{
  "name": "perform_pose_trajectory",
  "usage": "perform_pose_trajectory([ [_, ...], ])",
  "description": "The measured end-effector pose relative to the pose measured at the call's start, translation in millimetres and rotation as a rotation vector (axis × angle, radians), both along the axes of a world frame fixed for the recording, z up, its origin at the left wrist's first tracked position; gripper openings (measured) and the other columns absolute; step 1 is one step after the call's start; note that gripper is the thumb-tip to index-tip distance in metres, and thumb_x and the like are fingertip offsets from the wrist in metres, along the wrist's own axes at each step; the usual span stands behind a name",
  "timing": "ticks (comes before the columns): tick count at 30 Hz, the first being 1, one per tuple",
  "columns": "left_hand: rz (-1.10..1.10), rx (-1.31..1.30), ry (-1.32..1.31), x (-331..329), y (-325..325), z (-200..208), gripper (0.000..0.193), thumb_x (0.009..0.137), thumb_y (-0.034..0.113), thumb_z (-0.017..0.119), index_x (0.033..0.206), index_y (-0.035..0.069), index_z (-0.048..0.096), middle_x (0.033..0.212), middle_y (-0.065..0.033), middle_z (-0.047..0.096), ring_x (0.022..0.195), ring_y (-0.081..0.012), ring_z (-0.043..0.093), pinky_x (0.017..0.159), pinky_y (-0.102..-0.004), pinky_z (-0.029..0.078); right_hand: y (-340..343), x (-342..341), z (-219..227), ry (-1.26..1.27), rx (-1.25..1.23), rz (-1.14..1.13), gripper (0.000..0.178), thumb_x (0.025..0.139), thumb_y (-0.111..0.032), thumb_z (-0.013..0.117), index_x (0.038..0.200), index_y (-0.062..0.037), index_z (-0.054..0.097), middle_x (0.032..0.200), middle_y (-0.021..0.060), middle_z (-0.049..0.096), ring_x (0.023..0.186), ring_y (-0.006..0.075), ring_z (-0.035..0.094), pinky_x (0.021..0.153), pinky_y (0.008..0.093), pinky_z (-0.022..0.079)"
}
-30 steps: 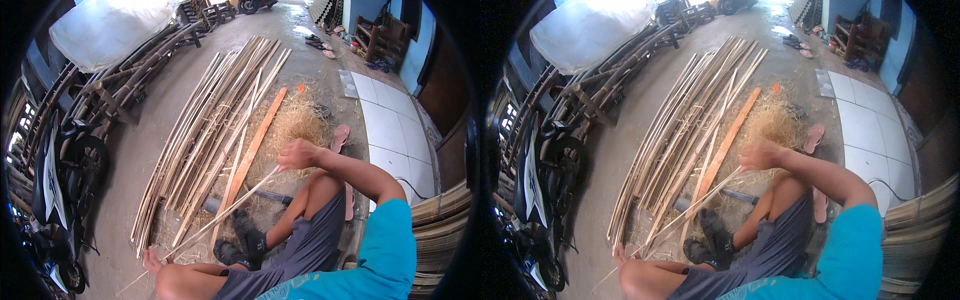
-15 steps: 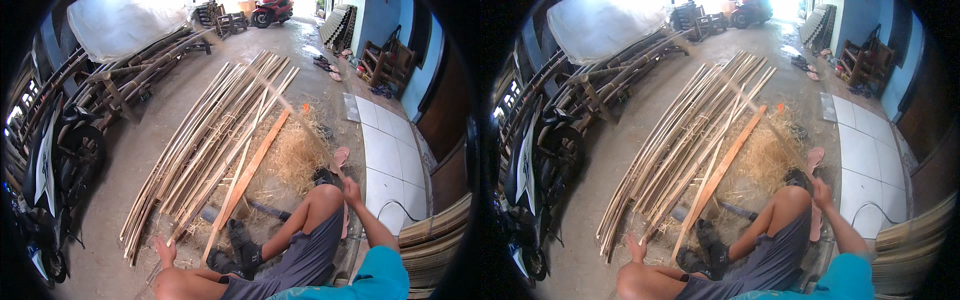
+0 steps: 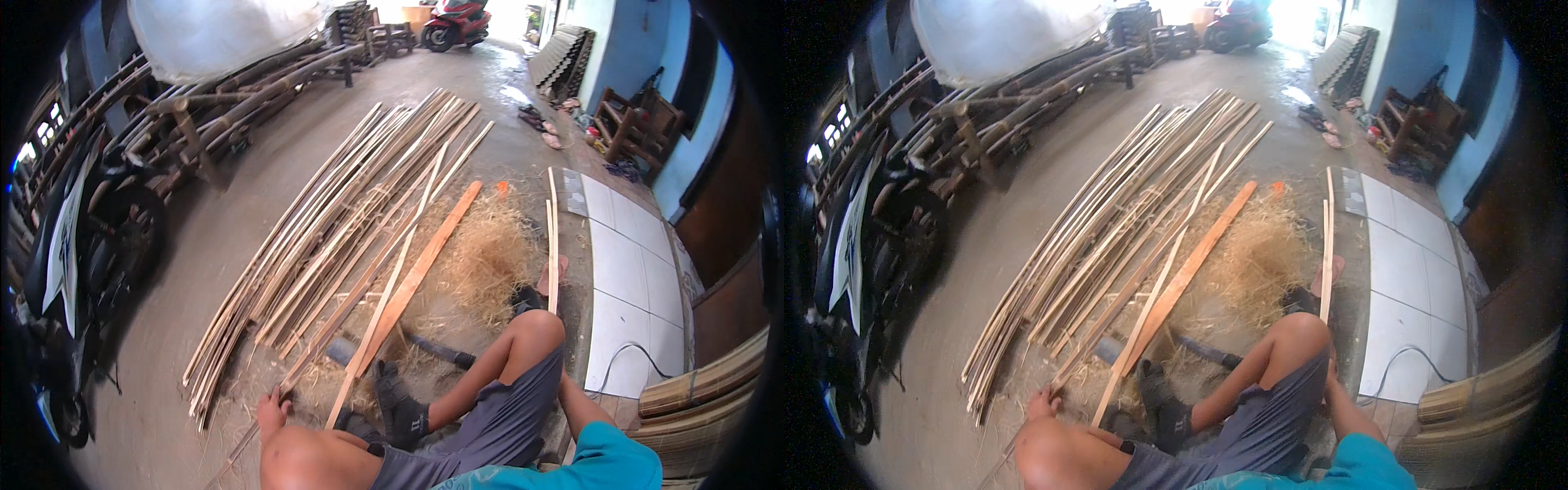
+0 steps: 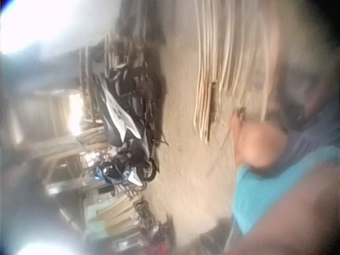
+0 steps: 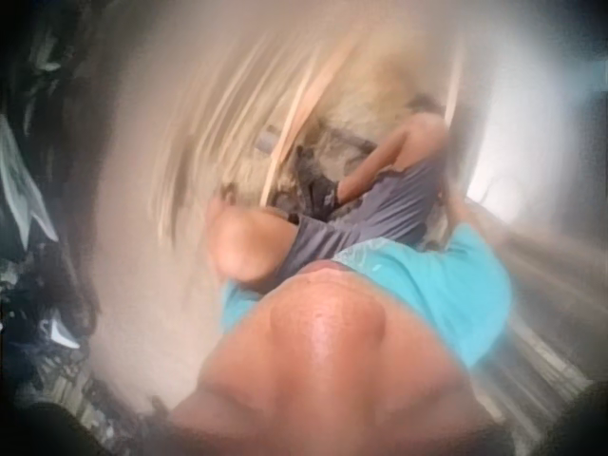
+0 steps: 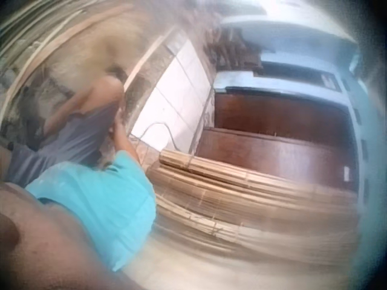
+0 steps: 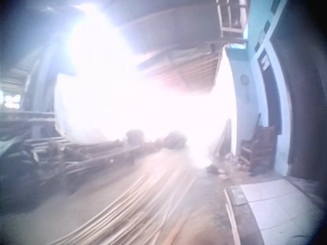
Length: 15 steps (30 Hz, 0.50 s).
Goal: The person sits on the floor and uses a knife to shave thin strips from long wooden sticks. They repeatedly scrape the knife along the sticks to remove bark and smooth the surface, then inspect and stack the finished pieces.
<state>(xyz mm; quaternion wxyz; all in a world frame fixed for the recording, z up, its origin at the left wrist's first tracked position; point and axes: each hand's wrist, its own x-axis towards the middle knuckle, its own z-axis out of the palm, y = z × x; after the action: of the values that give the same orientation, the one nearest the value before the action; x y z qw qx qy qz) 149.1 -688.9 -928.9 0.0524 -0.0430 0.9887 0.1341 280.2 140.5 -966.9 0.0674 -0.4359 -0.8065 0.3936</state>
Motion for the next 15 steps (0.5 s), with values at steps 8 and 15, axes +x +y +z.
perform_pose_trajectory([
  [8,-0.090,0.107,0.248,9.4,-23.8,35.2,0.024,0.091,0.021,0.065,0.112,0.009,0.066,0.095,-0.0144,0.067,0.088,-0.0353,0.065,0.072,-0.0455,0.052,-13.8,-74.3,30.4,0.037,-0.087,0.175,0.040,0.100,-0.035,0.058,0.127,-0.0050,0.060,0.084,0.0161,0.065,0.077,0.0277,0.063,0.076,0.0399,0.050],
  [15,0.010,0.326,0.229,11.6,82.5,95.1,0.037,0.090,0.029,0.070,0.119,0.007,0.065,0.103,-0.0170,0.067,0.095,-0.0366,0.065,0.083,-0.0455,0.051,-16.1,-112.4,92.4,0.230,-0.212,0.318,0.041,0.099,-0.032,0.061,0.129,-0.0052,0.059,0.085,0.0159,0.065,0.078,0.0275,0.063,0.077,0.0393,0.050],
])
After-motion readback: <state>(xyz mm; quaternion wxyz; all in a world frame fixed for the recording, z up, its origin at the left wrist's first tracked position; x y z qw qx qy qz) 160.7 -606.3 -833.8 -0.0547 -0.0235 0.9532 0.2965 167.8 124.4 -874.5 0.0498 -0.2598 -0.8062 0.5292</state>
